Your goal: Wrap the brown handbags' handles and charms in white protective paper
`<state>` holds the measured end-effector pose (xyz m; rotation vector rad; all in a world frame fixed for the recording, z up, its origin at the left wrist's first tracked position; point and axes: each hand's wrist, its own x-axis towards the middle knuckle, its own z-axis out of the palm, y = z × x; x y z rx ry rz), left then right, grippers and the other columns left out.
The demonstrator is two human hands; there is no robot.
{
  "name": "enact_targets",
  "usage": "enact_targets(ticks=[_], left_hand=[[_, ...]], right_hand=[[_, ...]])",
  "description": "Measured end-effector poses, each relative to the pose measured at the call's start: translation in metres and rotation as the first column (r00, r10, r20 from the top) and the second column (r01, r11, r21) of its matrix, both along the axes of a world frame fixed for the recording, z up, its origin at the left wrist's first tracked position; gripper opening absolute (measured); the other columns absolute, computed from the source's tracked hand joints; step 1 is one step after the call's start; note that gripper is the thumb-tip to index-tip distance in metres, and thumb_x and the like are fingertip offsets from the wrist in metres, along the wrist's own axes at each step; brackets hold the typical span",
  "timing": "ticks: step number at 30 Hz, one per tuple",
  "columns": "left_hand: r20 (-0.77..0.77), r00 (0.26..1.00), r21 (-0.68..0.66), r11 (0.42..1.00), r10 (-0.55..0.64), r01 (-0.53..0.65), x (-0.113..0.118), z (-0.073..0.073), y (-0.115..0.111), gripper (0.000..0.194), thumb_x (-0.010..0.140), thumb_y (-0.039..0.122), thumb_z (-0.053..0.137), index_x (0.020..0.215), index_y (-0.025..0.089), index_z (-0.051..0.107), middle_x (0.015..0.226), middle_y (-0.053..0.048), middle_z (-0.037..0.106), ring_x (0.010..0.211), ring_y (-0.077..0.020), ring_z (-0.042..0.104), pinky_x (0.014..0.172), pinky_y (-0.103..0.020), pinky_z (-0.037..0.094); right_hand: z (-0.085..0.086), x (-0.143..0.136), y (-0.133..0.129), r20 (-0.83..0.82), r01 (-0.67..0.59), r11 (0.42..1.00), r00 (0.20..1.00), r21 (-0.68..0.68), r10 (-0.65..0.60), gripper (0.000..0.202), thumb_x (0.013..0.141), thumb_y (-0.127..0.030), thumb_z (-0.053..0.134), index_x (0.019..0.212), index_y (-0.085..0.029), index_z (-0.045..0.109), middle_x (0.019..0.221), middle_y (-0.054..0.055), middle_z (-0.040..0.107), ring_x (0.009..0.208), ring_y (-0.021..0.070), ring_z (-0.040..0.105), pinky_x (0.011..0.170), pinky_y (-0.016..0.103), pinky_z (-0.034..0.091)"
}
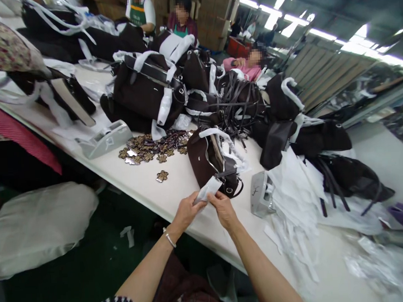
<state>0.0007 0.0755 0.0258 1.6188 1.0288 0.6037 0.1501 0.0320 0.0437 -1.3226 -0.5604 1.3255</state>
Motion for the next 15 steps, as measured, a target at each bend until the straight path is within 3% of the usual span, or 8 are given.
enact_targets(ticks=[3,7,11,13,15], left_hand=[[0.069,0.995,-0.054,0.995,-0.076,0.079,-0.003,-0.006,0.004,0.032,0.081,0.036,0.062,0.109,0.020,0.066,0.096,-0.001,0.070,0.089,-0.0197,0.061,0.083,-0.026,0.045],[0.172,0.961,-0.191,0.950,-0.216,0.248,-0.010,-0.012,0.007,0.057,0.069,0.027,0.068,0.125,0.018,0.056,0.103,-0.003,0.069,0.091,-0.0208,0.060,0.085,-0.028,0.047],[0.222,0.904,-0.266,0.869,-0.365,0.416,-0.013,-0.017,0.020,0.025,0.075,0.031,0.062,0.093,0.015,0.069,0.086,-0.002,0.069,0.086,-0.0231,0.062,0.080,-0.030,0.047],[0.220,0.872,-0.290,0.825,-0.436,0.486,-0.013,-0.015,0.033,0.024,0.072,0.037,0.067,0.082,0.016,0.071,0.079,-0.001,0.067,0.084,-0.0254,0.062,0.078,-0.032,0.047],[0.242,0.830,-0.310,0.771,-0.502,0.557,-0.014,-0.010,0.049,0.030,0.066,0.042,0.075,0.085,0.020,0.073,0.080,0.000,0.069,0.087,-0.0286,0.064,0.080,-0.035,0.049]], right_hand=[[0.005,0.002,0.002,-0.069,0.016,0.998,0.997,-0.056,-0.020,0.039,0.065,-0.042,0.085,0.094,-0.019,0.075,0.094,0.004,0.074,0.083,0.0167,0.062,0.085,0.032,0.048],[0.015,0.001,0.001,-0.123,-0.006,0.996,0.992,-0.094,-0.006,0.039,0.069,-0.047,0.082,0.094,-0.019,0.074,0.089,0.005,0.072,0.076,0.0153,0.061,0.079,0.031,0.048],[0.021,-0.002,0.006,-0.086,-0.022,0.995,0.996,-0.093,0.014,0.039,0.069,-0.052,0.079,0.090,-0.019,0.075,0.087,0.006,0.071,0.078,0.0185,0.062,0.083,0.035,0.049],[0.026,0.000,0.008,-0.018,-0.012,0.993,1.000,-0.114,0.010,0.041,0.066,-0.057,0.078,0.086,-0.021,0.075,0.085,0.007,0.071,0.079,0.0211,0.063,0.084,0.039,0.051],[0.032,0.006,0.006,0.108,-0.005,0.982,0.994,-0.189,0.026,0.040,0.057,-0.060,0.080,0.075,-0.024,0.074,0.077,0.006,0.069,0.074,0.0251,0.065,0.078,0.044,0.053]])
